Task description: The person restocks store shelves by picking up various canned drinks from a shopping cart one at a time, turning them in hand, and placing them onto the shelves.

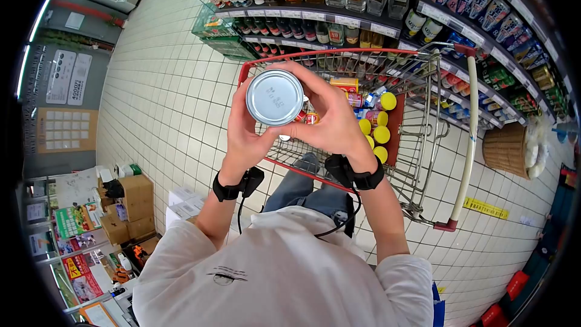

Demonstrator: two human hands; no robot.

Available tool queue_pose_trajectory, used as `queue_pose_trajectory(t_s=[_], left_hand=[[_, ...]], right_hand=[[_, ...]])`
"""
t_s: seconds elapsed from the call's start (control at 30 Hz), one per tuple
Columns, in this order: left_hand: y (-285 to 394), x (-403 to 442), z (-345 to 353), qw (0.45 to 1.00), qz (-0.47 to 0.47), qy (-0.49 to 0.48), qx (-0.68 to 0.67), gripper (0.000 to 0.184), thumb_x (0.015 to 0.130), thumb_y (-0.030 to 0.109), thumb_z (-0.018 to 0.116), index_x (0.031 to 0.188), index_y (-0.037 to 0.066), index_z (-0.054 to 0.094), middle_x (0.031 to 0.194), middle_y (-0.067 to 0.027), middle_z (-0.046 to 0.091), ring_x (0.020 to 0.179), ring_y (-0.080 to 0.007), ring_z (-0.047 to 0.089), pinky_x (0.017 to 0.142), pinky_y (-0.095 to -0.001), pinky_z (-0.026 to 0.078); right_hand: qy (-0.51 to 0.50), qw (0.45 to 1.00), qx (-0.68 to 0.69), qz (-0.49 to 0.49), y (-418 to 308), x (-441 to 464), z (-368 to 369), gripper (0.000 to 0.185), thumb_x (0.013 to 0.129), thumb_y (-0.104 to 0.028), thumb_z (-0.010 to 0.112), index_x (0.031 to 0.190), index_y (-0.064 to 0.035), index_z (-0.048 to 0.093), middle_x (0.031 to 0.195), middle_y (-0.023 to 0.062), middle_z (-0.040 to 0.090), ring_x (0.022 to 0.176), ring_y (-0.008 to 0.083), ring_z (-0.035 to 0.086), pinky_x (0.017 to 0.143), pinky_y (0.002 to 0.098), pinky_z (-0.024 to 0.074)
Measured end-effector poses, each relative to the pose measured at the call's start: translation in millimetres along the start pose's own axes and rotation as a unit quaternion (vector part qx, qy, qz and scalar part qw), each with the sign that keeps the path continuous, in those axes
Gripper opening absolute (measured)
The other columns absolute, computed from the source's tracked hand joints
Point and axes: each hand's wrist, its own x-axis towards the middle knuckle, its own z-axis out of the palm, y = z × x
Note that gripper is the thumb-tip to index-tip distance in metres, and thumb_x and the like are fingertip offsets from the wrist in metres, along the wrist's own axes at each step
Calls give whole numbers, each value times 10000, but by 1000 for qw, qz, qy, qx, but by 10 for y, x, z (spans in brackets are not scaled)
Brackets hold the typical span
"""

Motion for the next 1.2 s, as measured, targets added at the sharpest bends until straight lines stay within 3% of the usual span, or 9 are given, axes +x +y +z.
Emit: queue_pose_trajectory(t_s=[0.17,0.3,0.37,0.57,0.7,0.73,0.83,0.97,1.2], left_hand=[[230,10,-11,998,53,-18,-20,872,752,-7,755,1485,15,283,1465,-171,421,1356,-271,444,1120,-394,366],[374,10,-6,990,42,-5,-134,951,775,154,824,1503,10,230,1507,-195,373,1367,-272,427,1143,-400,334],[386,4,-24,990,49,6,-133,924,791,225,823,1491,6,263,1483,-178,405,1359,-254,431,1133,-389,344],[471,-193,-76,981,-74,19,-180,901,762,288,848,1453,-8,351,1395,-124,491,1288,-209,495,1083,-366,401],[571,-189,-69,951,-84,-3,-296,926,810,534,742,1444,-20,355,1396,-140,490,1274,-233,516,1060,-372,428],[628,-196,-44,962,-72,10,-263,987,817,688,633,1437,-28,358,1388,-150,496,1274,-241,517,1059,-379,428],[706,-186,-73,972,-51,-17,-229,1031,807,753,578,1435,-34,355,1398,-156,488,1279,-241,513,1063,-387,423],[773,-301,-50,946,-128,-25,-298,979,856,762,493,1447,-6,352,1414,-140,479,1299,-234,494,1081,-392,404],[657,-401,-52,919,-171,-76,-347,838,970,672,308,1501,25,278,1462,-127,446,1346,-239,454,1096,-408,396]], right_hand=[[-14,998,-8,-58,-339,-64,119,822,651,-30,871,1376,-10,483,1384,117,531,1270,213,521,1103,370,388],[15,982,-10,-188,-376,-68,323,863,635,-18,875,1376,-15,434,1369,134,526,1266,238,522,1099,386,389],[37,983,-5,-181,-418,-101,407,947,579,-108,947,1358,-11,417,1308,183,558,1259,280,532,1098,446,387],[2,974,-94,-205,-677,-113,413,901,565,-125,950,1324,18,487,1337,162,496,1241,293,521,1066,421,409],[-31,971,-66,-227,-792,-151,420,824,610,-6,882,1343,-5,506,1368,128,430,1273,263,505,1037,380,460],[-25,971,-78,-225,-797,-178,429,823,599,-14,888,1335,-5,519,1361,130,445,1264,263,513,1019,375,471],[-17,967,-117,-225,-832,-231,471,824,576,-36,901,1318,-5,545,1336,141,494,1237,273,538,990,373,487],[-2,945,-207,-254,-908,-265,541,819,551,-68,914,1293,-8,572,1275,165,591,1197,303,580,967,381,498],[-11,962,-138,-236,-787,-333,598,825,584,-100,908,1316,-28,534,1296,114,610,1237,304,559,1055,404,432]])
